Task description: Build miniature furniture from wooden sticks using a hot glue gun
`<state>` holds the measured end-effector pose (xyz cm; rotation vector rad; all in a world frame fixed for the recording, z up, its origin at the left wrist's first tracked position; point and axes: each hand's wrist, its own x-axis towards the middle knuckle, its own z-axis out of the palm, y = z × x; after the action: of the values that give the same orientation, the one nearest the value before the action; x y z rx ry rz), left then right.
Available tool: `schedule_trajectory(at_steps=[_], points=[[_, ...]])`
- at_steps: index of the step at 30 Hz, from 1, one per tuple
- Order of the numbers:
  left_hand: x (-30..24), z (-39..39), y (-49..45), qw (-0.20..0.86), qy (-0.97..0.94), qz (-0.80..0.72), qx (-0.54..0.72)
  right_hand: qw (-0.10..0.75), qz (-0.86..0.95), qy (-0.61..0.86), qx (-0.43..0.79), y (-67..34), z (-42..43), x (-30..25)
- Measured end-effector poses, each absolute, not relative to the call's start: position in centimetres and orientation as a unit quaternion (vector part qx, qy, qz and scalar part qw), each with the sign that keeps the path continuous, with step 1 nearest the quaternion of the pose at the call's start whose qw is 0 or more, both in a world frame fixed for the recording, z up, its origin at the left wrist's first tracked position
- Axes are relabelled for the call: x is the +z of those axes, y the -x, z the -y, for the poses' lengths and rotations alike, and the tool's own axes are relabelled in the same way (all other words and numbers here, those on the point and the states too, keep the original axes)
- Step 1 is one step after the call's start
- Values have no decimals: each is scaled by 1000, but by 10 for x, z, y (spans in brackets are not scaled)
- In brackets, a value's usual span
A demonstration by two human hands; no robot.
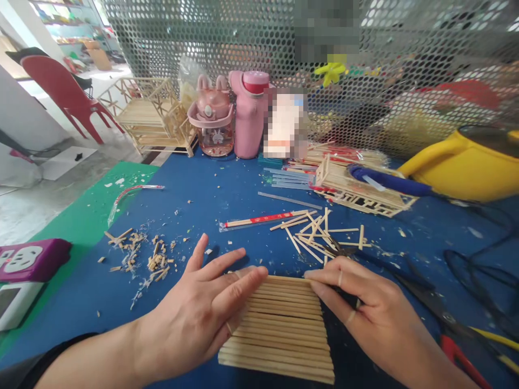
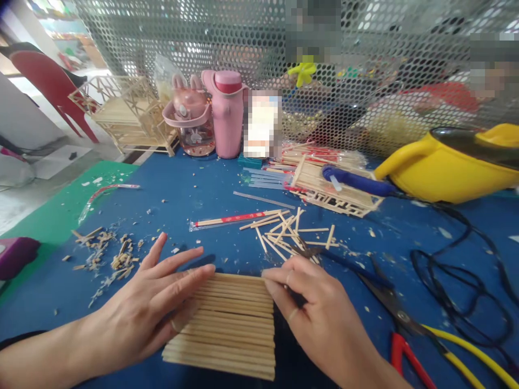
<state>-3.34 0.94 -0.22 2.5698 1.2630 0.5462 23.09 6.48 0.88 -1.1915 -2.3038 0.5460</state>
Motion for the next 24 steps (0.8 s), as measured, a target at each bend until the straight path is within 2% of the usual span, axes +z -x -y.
schedule_trajectory(at_steps=[12,21,24], points=[[-8,-8,29,62,-876,-420,227,271,833,456,157,-245,-54,18],[-11,-9,29,59,-880,-406,238,227,844,448,189,-243,-50,10],[-12,-8,28,95,-858,-431,265,228,829,476,188,-244,-49,8]])
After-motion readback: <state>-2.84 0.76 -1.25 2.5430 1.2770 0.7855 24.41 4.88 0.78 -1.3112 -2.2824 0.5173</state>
